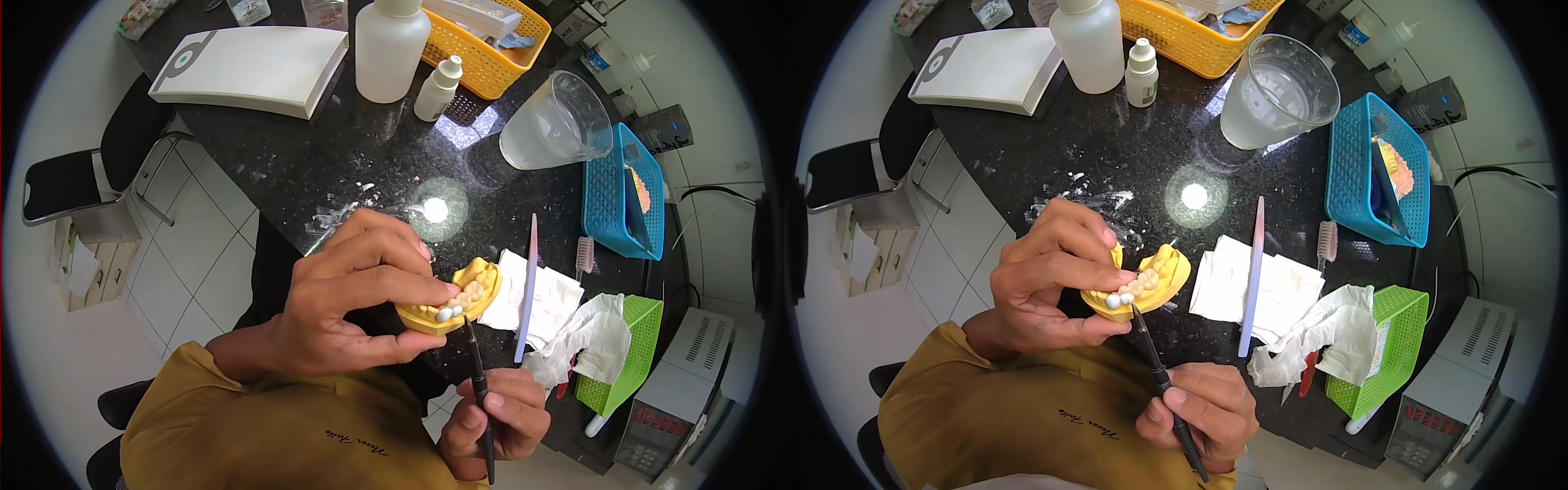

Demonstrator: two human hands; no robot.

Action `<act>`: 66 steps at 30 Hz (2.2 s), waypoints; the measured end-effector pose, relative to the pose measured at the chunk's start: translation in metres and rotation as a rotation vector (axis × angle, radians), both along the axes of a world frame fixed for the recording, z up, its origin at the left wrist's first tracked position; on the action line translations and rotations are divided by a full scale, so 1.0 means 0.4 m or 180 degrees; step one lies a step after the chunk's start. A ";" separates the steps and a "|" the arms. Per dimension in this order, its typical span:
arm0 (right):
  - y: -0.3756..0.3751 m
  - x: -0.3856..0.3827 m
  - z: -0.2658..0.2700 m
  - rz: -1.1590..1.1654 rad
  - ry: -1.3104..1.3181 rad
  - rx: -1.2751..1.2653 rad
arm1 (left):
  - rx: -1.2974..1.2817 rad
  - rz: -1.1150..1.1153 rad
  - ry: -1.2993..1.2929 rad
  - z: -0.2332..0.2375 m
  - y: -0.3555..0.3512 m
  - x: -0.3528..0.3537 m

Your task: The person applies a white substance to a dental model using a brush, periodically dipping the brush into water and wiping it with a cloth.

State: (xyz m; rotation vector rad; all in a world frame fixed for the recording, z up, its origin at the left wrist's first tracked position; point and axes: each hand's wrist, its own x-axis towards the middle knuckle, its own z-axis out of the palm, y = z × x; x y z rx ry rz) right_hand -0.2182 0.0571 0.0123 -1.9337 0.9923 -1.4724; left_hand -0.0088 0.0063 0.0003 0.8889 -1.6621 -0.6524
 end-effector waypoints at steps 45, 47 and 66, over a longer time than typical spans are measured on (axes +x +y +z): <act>0.002 0.005 0.005 -0.0041 -0.0015 0.0070 | -0.0010 0.0000 0.0023 0.001 -0.001 0.001; -0.002 0.003 0.007 -0.0002 0.0028 0.0068 | -0.0003 -0.0001 0.0028 0.002 -0.001 0.000; -0.001 0.004 0.011 -0.0015 0.0085 0.0080 | -0.0049 0.0020 -0.0037 0.001 -0.002 0.001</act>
